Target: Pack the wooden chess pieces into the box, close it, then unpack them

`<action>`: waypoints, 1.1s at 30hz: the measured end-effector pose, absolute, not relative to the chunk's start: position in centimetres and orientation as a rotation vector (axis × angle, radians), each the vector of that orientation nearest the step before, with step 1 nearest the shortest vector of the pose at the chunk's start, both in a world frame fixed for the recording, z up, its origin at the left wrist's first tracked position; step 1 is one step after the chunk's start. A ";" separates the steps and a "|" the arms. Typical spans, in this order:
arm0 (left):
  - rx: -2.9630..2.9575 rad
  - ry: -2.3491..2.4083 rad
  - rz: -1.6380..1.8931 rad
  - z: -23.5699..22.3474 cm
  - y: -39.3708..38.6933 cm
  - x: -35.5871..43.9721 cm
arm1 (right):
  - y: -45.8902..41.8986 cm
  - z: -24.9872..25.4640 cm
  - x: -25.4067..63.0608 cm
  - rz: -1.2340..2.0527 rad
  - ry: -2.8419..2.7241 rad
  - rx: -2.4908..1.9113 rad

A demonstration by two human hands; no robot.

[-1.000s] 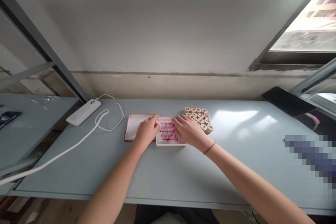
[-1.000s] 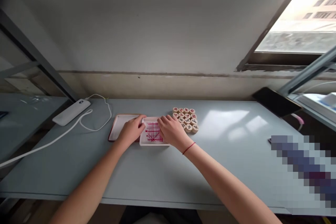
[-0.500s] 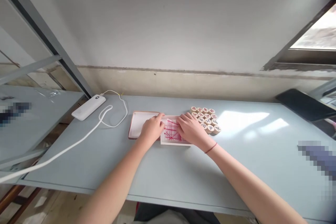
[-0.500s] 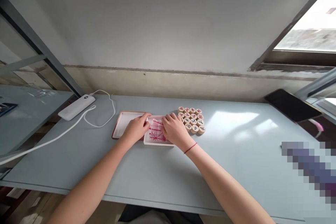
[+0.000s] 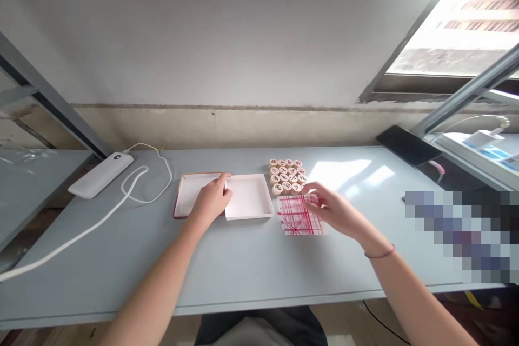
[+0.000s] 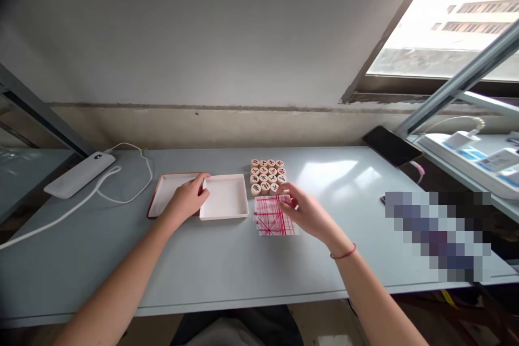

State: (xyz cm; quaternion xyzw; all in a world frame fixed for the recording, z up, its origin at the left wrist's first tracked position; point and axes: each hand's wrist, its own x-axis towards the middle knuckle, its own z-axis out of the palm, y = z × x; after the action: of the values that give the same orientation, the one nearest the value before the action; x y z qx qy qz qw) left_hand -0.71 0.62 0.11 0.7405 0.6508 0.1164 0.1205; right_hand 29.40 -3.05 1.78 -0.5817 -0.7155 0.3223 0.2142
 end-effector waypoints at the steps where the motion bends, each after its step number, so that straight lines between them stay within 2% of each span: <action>1: 2.169 1.906 0.341 0.0 0.6 -0.7 | -3.5 0.9 29.6 0.792 -2.038 -1.680; 5: 2.199 1.920 0.348 -0.3 0.6 -0.7 | -4.5 -0.8 29.4 0.317 -2.234 -1.773; 8: 2.218 1.932 0.360 -0.4 0.7 -0.7 | -4.7 -0.7 29.0 0.112 -2.292 -1.799; 14: 2.251 1.920 0.328 0.1 1.1 -0.4 | -4.5 0.1 28.0 0.082 -2.270 -1.665; 20: 2.262 1.912 0.259 0.5 2.6 -0.2 | -4.2 1.2 23.4 0.061 -2.524 -1.132; 25: 2.245 1.953 0.247 0.9 3.8 0.0 | -3.7 0.0 19.2 0.007 -2.764 -0.748; 29: 2.288 2.104 0.491 2.0 1.9 0.2 | -3.8 -1.5 18.1 0.021 -2.776 -0.668; 31: 2.445 1.956 0.626 2.2 0.1 0.3 | -4.0 -1.9 18.3 0.061 -2.780 -0.705; 33: 2.677 1.584 0.623 1.7 -1.4 0.3 | -4.0 -2.1 18.6 0.098 -2.802 -0.776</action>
State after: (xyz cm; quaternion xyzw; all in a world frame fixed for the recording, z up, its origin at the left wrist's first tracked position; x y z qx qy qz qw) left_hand 0.26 -1.39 1.65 0.8438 0.4993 0.1963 -0.0151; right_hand 18.59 -4.01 -2.10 -0.2649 -0.9567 0.0336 0.1159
